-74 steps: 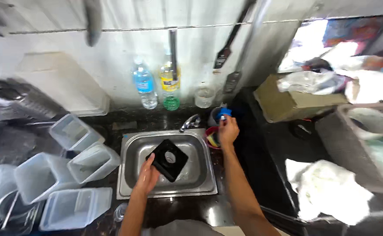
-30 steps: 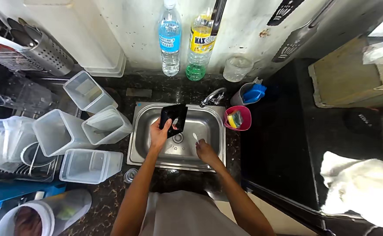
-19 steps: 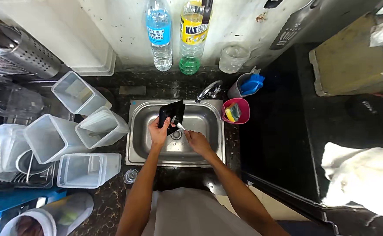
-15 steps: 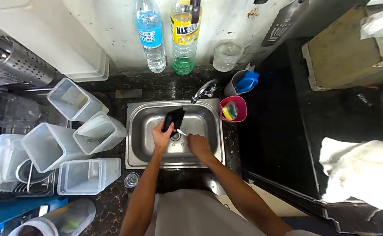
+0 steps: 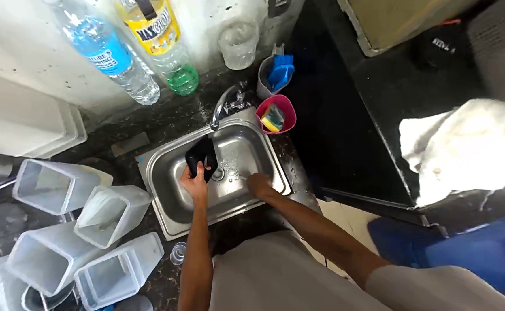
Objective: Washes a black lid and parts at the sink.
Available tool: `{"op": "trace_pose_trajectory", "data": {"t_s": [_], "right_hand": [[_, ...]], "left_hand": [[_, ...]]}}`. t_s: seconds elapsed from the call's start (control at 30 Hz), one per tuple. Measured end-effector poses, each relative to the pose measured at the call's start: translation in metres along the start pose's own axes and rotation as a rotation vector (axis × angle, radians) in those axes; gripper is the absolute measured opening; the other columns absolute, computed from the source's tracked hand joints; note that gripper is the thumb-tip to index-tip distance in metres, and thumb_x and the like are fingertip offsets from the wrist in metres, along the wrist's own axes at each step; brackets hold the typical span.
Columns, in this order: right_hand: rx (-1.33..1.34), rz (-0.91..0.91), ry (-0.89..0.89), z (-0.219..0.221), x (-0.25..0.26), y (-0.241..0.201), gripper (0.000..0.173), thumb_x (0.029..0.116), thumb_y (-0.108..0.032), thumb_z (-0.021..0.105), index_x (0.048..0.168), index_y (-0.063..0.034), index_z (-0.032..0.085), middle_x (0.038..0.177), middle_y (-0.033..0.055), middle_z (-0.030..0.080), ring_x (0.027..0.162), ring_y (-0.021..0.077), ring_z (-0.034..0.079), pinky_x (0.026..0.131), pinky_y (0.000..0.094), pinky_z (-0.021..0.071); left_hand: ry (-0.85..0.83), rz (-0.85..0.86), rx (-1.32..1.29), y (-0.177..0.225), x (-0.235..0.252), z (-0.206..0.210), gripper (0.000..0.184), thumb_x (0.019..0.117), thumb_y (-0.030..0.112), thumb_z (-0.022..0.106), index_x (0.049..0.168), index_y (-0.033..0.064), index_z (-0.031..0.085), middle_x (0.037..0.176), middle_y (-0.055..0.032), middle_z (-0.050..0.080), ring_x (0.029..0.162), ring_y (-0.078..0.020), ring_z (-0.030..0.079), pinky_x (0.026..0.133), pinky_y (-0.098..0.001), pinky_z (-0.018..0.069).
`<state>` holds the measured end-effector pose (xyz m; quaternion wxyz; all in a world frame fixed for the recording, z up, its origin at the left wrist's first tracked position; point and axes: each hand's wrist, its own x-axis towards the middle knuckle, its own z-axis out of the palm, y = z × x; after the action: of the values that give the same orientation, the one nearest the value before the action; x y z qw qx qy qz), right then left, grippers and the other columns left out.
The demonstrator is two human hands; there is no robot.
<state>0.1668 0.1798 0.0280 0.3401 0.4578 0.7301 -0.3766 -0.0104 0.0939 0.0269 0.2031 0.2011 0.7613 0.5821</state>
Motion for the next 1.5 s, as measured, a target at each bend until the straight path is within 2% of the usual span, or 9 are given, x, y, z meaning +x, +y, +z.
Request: {"op": "trace_pose_trajectory", "data": {"t_s": [0.07, 0.2, 0.33, 0.77, 0.83, 0.97, 1.1, 1.27, 1.5], "right_hand": [[0.031, -0.043, 0.074, -0.01, -0.008, 0.0, 0.04, 0.1081, -0.029, 0.044, 0.124, -0.0004, 0.067, 0.124, 0.0271, 0.066, 0.118, 0.047, 0.062, 0.094, 0.0672, 0.0487], [0.111, -0.267, 0.318, -0.012, -0.009, -0.04, 0.038, 0.1079, -0.038, 0.048, 0.105, -0.0057, 0.069, 0.092, 0.0225, 0.07, 0.089, 0.0444, 0.07, 0.07, 0.0632, 0.0548], [0.048, -0.166, 0.233, -0.026, -0.027, -0.046, 0.025, 0.1018, -0.021, 0.06, 0.108, 0.001, 0.07, 0.108, 0.0272, 0.068, 0.102, 0.0481, 0.066, 0.077, 0.0652, 0.0538], [0.045, -0.183, 0.136, 0.003, 0.002, -0.04, 0.032, 0.1064, -0.028, 0.053, 0.108, -0.0021, 0.071, 0.109, 0.0249, 0.07, 0.103, 0.0452, 0.068, 0.079, 0.0642, 0.0541], [0.014, -0.106, 0.084, -0.016, -0.016, -0.037, 0.025, 0.1016, -0.016, 0.058, 0.109, 0.0041, 0.07, 0.115, 0.0284, 0.067, 0.109, 0.0476, 0.064, 0.083, 0.0655, 0.0525], [-0.137, -0.261, 0.34, -0.082, 0.004, -0.038, 0.04, 0.1022, -0.035, 0.059, 0.116, 0.0018, 0.067, 0.113, 0.028, 0.068, 0.1, 0.0485, 0.067, 0.08, 0.0664, 0.0523], [-0.216, -0.395, 0.618, -0.146, 0.058, -0.067, 0.036, 0.0913, 0.008, 0.059, 0.127, 0.0028, 0.064, 0.146, 0.0232, 0.053, 0.097, 0.0484, 0.068, 0.075, 0.0639, 0.0562], [-0.446, -0.328, 0.466, -0.196, 0.077, -0.078, 0.022, 0.0969, 0.007, 0.053, 0.114, 0.0096, 0.067, 0.119, 0.0317, 0.066, 0.111, 0.0526, 0.063, 0.088, 0.0669, 0.0501], [-0.516, -0.316, 0.496, -0.193, 0.093, -0.084, 0.025, 0.0993, 0.004, 0.051, 0.119, 0.0064, 0.066, 0.121, 0.0309, 0.065, 0.114, 0.0497, 0.063, 0.092, 0.0627, 0.0503]], "left_hand": [[-0.003, 0.033, -0.007, 0.006, 0.012, -0.001, 0.027, 0.1008, 0.034, 0.064, 0.099, 0.0078, 0.07, 0.078, -0.0027, 0.075, 0.067, -0.0156, 0.073, 0.066, -0.0362, 0.0632], [-0.085, 0.077, 0.004, 0.007, 0.006, -0.004, 0.027, 0.1013, 0.033, 0.063, 0.102, 0.007, 0.07, 0.08, -0.0034, 0.075, 0.068, -0.0147, 0.073, 0.066, -0.0349, 0.0631], [-0.044, 0.0, 0.071, -0.009, -0.006, -0.008, 0.027, 0.0983, 0.037, 0.068, 0.099, 0.0102, 0.072, 0.077, -0.003, 0.074, 0.064, -0.0141, 0.071, 0.061, -0.0339, 0.0607], [-0.005, -0.055, 0.121, -0.022, -0.015, -0.007, 0.029, 0.0989, 0.038, 0.067, 0.095, 0.01, 0.072, 0.075, -0.0022, 0.073, 0.063, -0.0131, 0.07, 0.061, -0.0332, 0.0599], [0.039, -0.012, 0.146, -0.026, -0.013, -0.01, 0.024, 0.0971, 0.032, 0.07, 0.095, 0.0084, 0.073, 0.074, -0.0009, 0.074, 0.063, -0.0111, 0.07, 0.062, -0.0317, 0.0604], [0.073, -0.074, 0.0, -0.023, 0.001, -0.007, 0.026, 0.1009, 0.03, 0.065, 0.095, 0.0051, 0.071, 0.073, -0.0038, 0.073, 0.063, -0.0152, 0.072, 0.063, -0.035, 0.0622], [-0.01, -0.054, -0.136, -0.009, 0.02, 0.007, 0.033, 0.1034, 0.037, 0.059, 0.099, 0.0064, 0.071, 0.076, -0.0048, 0.074, 0.066, -0.0175, 0.073, 0.066, -0.0375, 0.0638], [-0.012, 0.034, -0.31, 0.009, 0.045, 0.021, 0.022, 0.1012, 0.019, 0.06, 0.093, 0.0, 0.069, 0.073, -0.01, 0.074, 0.065, -0.0217, 0.074, 0.066, -0.04, 0.0646], [-0.054, 0.052, -0.311, 0.01, 0.054, 0.029, 0.021, 0.1019, 0.017, 0.058, 0.095, -0.0003, 0.068, 0.074, -0.0109, 0.074, 0.066, -0.0233, 0.074, 0.067, -0.0412, 0.0643]]}}
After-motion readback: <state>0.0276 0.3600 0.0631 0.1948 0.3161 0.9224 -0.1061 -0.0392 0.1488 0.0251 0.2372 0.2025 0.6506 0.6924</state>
